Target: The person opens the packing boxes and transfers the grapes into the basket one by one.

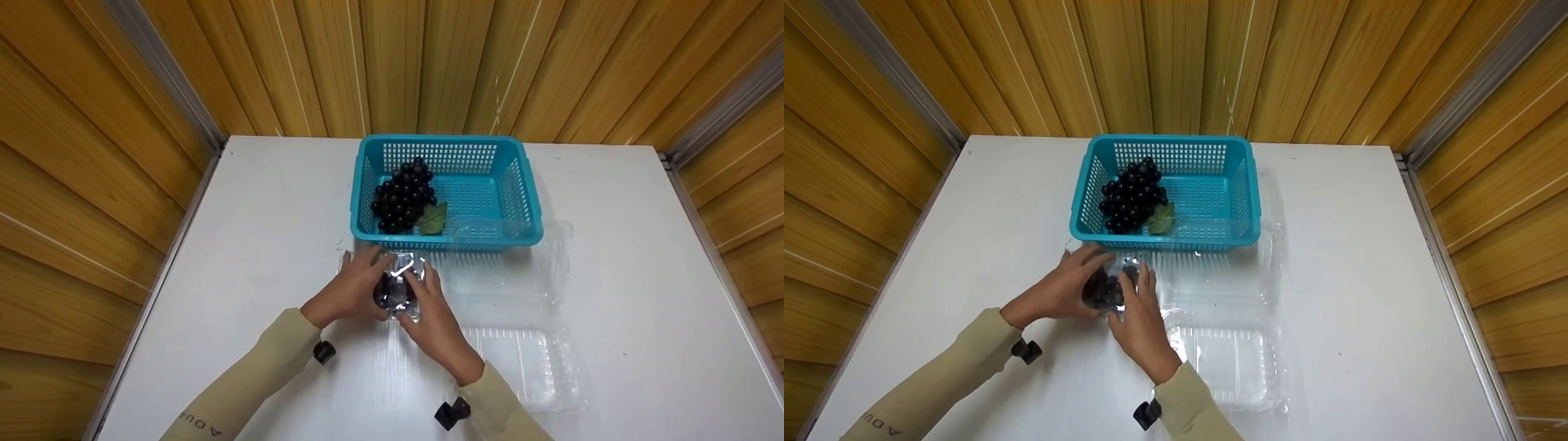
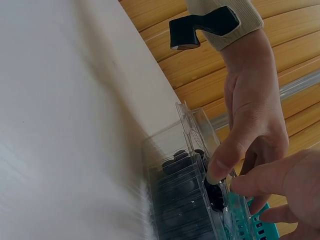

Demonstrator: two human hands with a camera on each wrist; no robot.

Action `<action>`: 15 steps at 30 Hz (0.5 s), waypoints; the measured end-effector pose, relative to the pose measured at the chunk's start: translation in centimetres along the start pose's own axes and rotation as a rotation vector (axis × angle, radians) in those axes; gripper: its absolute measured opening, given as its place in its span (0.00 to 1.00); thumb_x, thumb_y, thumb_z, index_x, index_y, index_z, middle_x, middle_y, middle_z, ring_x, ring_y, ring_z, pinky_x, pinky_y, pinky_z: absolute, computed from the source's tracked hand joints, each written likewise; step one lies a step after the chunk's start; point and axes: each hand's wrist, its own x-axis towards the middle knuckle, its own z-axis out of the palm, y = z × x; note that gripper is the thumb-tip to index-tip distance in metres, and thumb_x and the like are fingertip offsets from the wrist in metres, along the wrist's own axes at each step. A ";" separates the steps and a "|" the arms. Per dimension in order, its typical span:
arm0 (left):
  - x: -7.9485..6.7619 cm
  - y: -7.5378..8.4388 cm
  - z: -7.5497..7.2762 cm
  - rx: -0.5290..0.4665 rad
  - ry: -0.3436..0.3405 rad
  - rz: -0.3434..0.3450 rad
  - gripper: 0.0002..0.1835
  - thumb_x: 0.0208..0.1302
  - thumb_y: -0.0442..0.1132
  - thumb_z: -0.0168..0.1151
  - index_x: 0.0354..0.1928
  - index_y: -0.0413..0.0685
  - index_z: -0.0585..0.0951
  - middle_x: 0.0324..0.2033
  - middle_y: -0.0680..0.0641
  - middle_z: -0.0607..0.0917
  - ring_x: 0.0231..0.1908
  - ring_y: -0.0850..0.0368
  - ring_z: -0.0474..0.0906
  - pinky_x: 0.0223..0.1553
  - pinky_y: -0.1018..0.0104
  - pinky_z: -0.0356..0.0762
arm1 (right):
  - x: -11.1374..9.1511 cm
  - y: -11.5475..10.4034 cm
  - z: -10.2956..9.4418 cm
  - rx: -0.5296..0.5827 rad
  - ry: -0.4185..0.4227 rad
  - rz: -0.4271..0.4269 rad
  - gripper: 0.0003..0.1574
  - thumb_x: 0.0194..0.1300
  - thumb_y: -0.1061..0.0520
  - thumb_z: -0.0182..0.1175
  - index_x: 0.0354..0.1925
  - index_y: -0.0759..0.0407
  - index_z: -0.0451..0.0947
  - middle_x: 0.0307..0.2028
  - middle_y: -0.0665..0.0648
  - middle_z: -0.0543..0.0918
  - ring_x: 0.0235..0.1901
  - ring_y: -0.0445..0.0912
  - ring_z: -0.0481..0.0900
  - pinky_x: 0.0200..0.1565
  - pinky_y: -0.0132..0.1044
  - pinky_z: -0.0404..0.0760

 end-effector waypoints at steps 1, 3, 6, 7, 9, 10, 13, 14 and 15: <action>0.0 0.0 0.0 -0.002 -0.001 0.000 0.58 0.33 0.49 0.83 0.71 0.48 0.64 0.69 0.38 0.63 0.70 0.43 0.59 0.63 0.24 0.48 | 0.0 0.0 0.1 -0.013 0.011 -0.009 0.47 0.58 0.61 0.68 0.71 0.57 0.59 0.76 0.67 0.43 0.74 0.62 0.50 0.63 0.52 0.71; 0.0 0.0 0.0 -0.006 0.002 0.005 0.58 0.32 0.49 0.83 0.70 0.48 0.65 0.69 0.38 0.64 0.70 0.43 0.59 0.63 0.23 0.48 | 0.0 0.0 0.3 -0.030 0.026 -0.019 0.48 0.57 0.61 0.69 0.71 0.58 0.59 0.76 0.67 0.43 0.74 0.61 0.51 0.63 0.51 0.72; 0.1 0.0 0.0 -0.007 0.003 0.013 0.57 0.32 0.49 0.83 0.70 0.48 0.65 0.69 0.37 0.63 0.70 0.43 0.59 0.62 0.23 0.47 | 0.1 0.1 0.5 -0.061 0.047 -0.032 0.48 0.56 0.61 0.69 0.71 0.59 0.59 0.75 0.67 0.44 0.73 0.61 0.52 0.62 0.50 0.72; 0.1 0.0 0.1 -0.006 0.002 0.012 0.57 0.33 0.49 0.83 0.70 0.48 0.65 0.69 0.37 0.63 0.70 0.43 0.59 0.62 0.23 0.47 | 0.1 0.1 0.6 -0.070 0.053 -0.035 0.48 0.56 0.62 0.70 0.71 0.59 0.59 0.75 0.67 0.44 0.73 0.61 0.53 0.62 0.50 0.72; 0.1 0.0 0.1 -0.007 -0.001 0.009 0.56 0.33 0.49 0.83 0.70 0.48 0.65 0.69 0.37 0.63 0.70 0.43 0.58 0.63 0.23 0.47 | 0.1 0.2 0.8 -0.084 0.060 -0.038 0.48 0.55 0.62 0.69 0.71 0.59 0.60 0.75 0.67 0.44 0.73 0.60 0.53 0.62 0.49 0.73; 0.1 0.0 0.1 -0.011 -0.002 0.007 0.56 0.33 0.49 0.83 0.70 0.48 0.66 0.69 0.37 0.63 0.70 0.43 0.58 0.63 0.23 0.46 | 0.1 0.2 0.8 -0.091 0.064 -0.039 0.48 0.55 0.63 0.69 0.71 0.60 0.60 0.75 0.67 0.44 0.73 0.60 0.53 0.62 0.49 0.73; 0.1 0.1 0.1 -0.015 -0.007 -0.002 0.56 0.34 0.49 0.82 0.70 0.48 0.66 0.70 0.37 0.63 0.70 0.43 0.58 0.63 0.23 0.46 | 0.0 0.2 0.9 -0.096 0.070 -0.039 0.48 0.54 0.64 0.69 0.71 0.60 0.60 0.75 0.68 0.44 0.73 0.61 0.52 0.62 0.49 0.73; 0.1 0.1 0.0 -0.018 -0.008 -0.002 0.56 0.34 0.49 0.82 0.70 0.49 0.66 0.70 0.37 0.62 0.71 0.43 0.57 0.63 0.23 0.45 | 0.0 0.2 0.9 -0.097 0.071 -0.040 0.48 0.54 0.64 0.69 0.71 0.61 0.60 0.75 0.68 0.44 0.73 0.61 0.52 0.62 0.49 0.73; 0.1 0.1 0.0 -0.020 -0.008 0.001 0.56 0.34 0.49 0.82 0.70 0.49 0.66 0.70 0.37 0.62 0.71 0.43 0.57 0.63 0.23 0.45 | 0.0 0.1 0.9 -0.099 0.071 -0.040 0.48 0.55 0.65 0.69 0.71 0.61 0.60 0.75 0.68 0.44 0.73 0.61 0.52 0.62 0.49 0.72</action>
